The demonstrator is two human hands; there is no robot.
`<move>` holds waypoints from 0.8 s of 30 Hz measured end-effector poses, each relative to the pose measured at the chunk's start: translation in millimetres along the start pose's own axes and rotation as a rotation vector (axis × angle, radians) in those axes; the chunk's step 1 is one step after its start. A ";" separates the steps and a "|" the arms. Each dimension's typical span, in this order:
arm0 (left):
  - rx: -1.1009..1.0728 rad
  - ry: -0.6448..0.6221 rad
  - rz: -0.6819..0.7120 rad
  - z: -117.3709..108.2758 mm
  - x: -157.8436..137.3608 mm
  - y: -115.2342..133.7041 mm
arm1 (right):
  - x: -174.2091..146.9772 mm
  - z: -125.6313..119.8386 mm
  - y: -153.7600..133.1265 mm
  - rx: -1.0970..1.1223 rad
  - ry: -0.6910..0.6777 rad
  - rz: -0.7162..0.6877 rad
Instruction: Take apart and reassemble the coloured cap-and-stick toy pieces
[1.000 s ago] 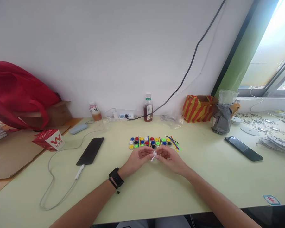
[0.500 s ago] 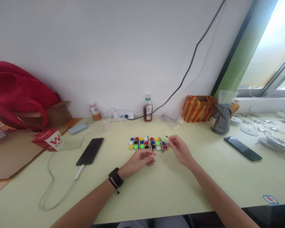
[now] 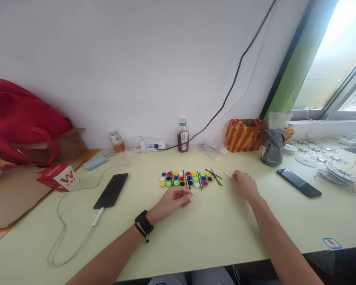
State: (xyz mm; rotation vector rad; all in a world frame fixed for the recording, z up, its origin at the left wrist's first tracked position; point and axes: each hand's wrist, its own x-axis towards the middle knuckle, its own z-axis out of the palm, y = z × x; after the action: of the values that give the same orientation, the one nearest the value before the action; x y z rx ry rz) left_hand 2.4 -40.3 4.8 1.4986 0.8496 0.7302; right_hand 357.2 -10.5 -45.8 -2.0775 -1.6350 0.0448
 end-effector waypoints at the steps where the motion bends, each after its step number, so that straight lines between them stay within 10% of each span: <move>1: 0.005 -0.004 0.001 -0.2 0.1 -0.6 | 0.3 -0.5 -1.1 -0.017 0.015 -0.010; 10: 0.018 -0.012 -0.023 0.6 -1.3 0.5 | 0.7 1.9 -37.2 0.133 0.003 -0.480; 24: 0.030 -0.024 -0.007 -0.3 -0.6 -3.1 | 7.4 14.6 -43.4 0.081 -0.036 -0.485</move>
State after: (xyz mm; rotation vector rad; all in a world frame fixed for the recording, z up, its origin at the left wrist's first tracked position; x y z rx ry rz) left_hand 1.5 -40.6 1.8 1.5273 0.8504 0.6963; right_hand 315.3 8.4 -39.4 -1.5817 -2.0765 -0.0157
